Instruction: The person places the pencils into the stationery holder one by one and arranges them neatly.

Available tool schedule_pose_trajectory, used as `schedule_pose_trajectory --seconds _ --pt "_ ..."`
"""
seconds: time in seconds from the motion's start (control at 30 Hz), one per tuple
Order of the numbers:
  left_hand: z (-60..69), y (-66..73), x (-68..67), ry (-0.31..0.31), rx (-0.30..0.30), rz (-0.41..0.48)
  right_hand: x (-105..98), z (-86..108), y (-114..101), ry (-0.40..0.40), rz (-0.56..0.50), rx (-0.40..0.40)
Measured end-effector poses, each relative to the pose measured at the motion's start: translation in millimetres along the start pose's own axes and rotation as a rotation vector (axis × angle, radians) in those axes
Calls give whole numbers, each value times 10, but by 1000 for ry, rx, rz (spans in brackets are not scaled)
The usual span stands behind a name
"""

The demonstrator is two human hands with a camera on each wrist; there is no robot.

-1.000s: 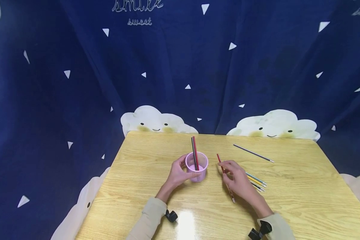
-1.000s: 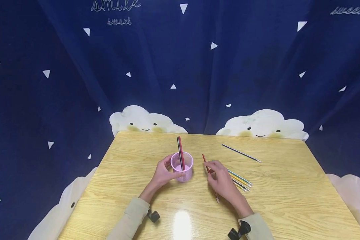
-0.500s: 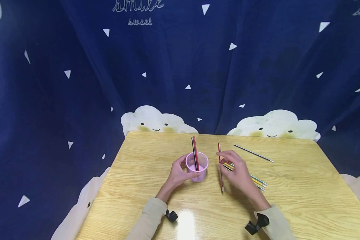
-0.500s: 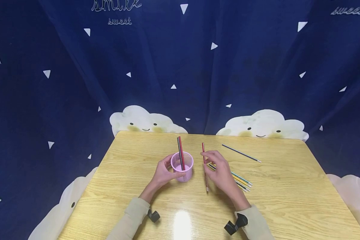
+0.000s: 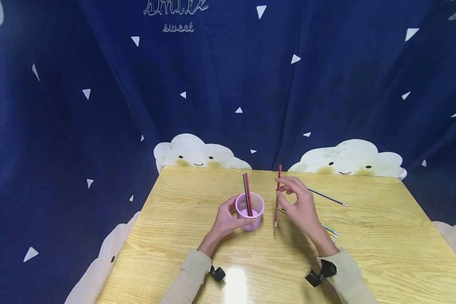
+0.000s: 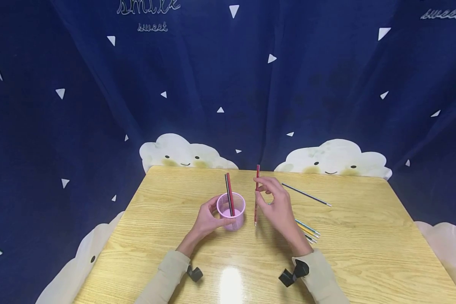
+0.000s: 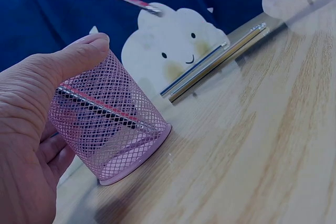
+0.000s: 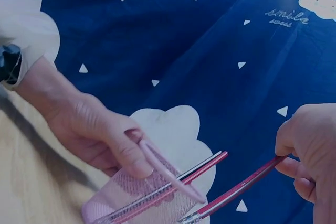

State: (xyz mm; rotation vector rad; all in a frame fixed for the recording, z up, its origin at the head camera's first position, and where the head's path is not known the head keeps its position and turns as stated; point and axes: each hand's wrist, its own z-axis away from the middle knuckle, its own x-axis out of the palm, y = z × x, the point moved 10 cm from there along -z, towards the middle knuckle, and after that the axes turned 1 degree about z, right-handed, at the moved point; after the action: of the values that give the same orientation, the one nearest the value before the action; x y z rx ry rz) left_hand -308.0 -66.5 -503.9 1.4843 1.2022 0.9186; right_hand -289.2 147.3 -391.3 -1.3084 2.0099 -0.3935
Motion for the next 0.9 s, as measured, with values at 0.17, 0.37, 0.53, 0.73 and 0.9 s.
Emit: schedule_pose_trajectory --seconds 0.17,0.37,0.53,0.73,0.9 --pt "-37 -124 -7 -2 -7 -7 -17 -116 -104 71 -17 -16" --pt "-82 -315 -30 2 2 -25 -36 -259 -368 142 -84 -29" --pt "-80 -325 -50 -1 12 -54 6 -318 -535 154 -99 -55" --pt "-83 -316 -52 -9 22 -64 167 -284 -422 112 -71 -68" --pt "-81 -308 -51 -7 25 -66 307 -234 -291 69 -83 -72"
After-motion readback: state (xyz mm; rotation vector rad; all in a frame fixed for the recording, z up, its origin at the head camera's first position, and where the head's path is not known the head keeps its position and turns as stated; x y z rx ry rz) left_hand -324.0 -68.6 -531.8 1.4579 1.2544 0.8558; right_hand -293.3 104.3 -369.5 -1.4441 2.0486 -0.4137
